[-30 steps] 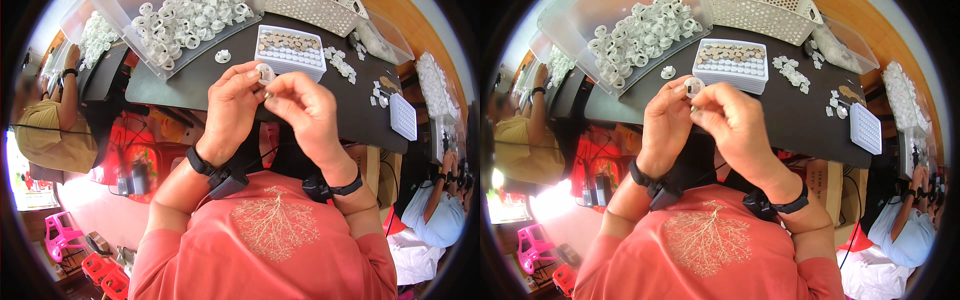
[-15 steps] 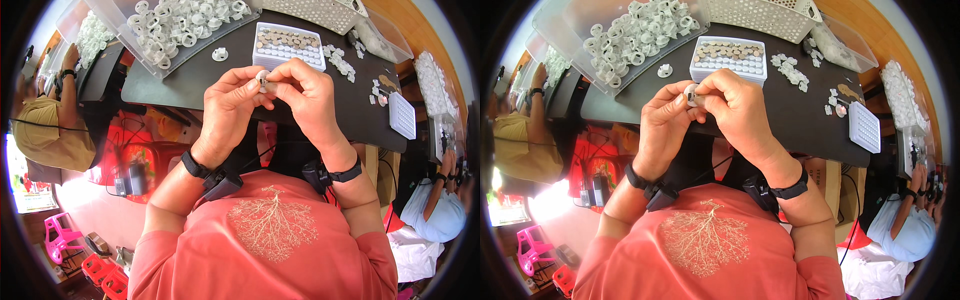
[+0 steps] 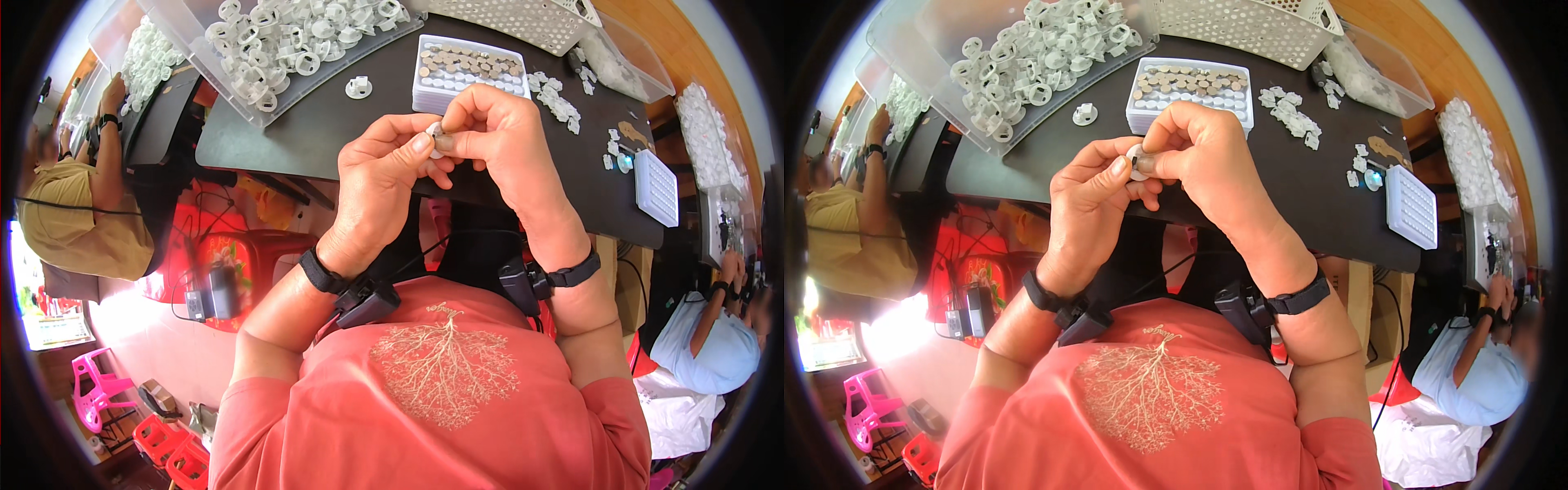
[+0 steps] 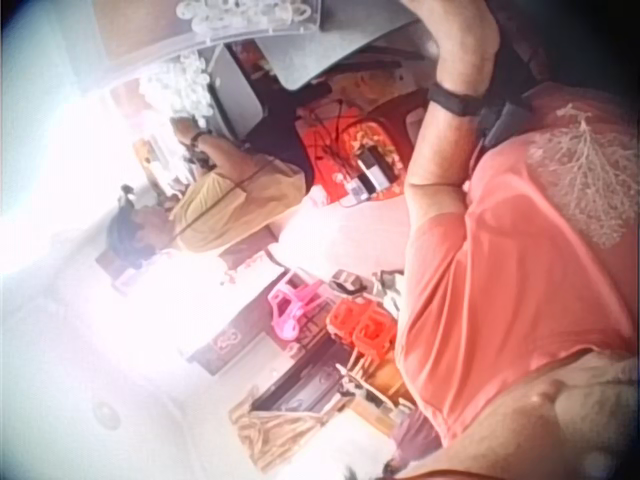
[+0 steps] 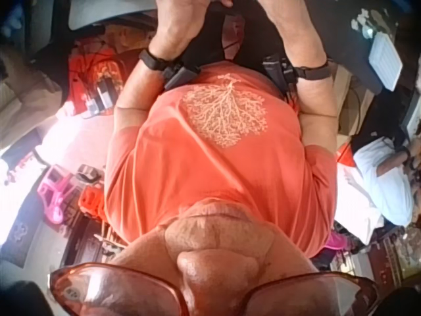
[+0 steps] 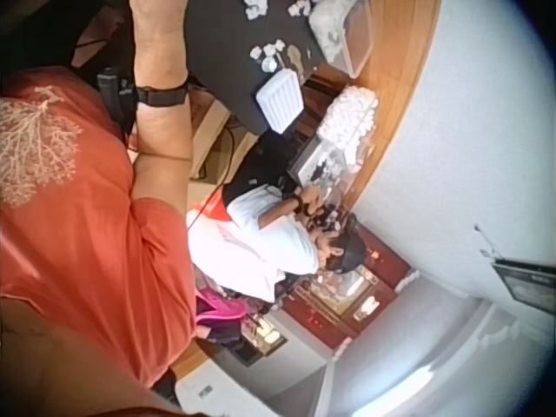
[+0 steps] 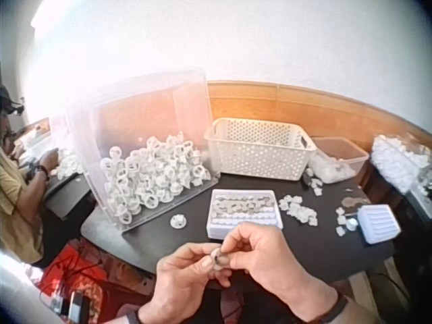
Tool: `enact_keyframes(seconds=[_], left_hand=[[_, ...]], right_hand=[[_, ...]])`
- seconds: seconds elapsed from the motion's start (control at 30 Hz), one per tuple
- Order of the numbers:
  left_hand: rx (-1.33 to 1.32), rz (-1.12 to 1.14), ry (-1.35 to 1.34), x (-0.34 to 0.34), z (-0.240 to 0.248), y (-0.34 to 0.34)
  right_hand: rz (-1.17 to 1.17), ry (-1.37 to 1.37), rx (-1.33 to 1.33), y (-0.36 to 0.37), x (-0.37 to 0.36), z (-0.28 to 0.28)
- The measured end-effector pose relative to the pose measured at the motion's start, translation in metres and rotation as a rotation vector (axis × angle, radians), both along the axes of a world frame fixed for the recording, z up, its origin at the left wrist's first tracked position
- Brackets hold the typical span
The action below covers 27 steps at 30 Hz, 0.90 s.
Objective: Manually assembling small white plastic components by inserting metal or electronic pieces and joining parts together.
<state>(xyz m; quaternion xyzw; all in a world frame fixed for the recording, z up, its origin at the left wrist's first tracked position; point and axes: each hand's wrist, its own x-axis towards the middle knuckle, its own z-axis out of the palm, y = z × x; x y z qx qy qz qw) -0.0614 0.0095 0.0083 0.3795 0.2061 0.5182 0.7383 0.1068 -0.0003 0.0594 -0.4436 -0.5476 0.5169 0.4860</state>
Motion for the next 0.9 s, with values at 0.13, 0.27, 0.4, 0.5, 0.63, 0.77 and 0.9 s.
enact_keyframes(seconds=[0.13, 0.27, 0.4, 0.5, 0.63, 0.77, 0.9], left_hand=[[-0.047, -0.002, 0.036, -0.001, 0.002, 0.000], [-0.149, -0.040, -0.063, -0.006, 0.003, 0.010], [-0.146, -0.078, -0.062, -0.009, 0.001, 0.015], [-0.156, -0.097, -0.054, -0.010, 0.002, 0.016], [-0.153, -0.102, -0.069, -0.012, 0.003, 0.016], [-0.159, -0.121, -0.072, -0.013, 0.000, 0.019], [-0.151, -0.120, -0.091, -0.015, -0.001, 0.018]], right_hand=[[-0.035, -0.076, -0.066, 0.004, 0.001, -0.001], [-0.108, -0.283, 0.204, 0.011, 0.002, 0.010], [-0.383, -0.839, 0.757, 0.053, -0.002, 0.004], [-0.438, -1.102, 0.917, 0.066, -0.006, -0.003], [-0.328, -1.262, 0.872, 0.068, -0.008, -0.004], [-0.314, -1.262, 0.883, 0.069, -0.009, -0.003], [-0.339, -1.148, 0.955, 0.056, -0.010, -0.002]])
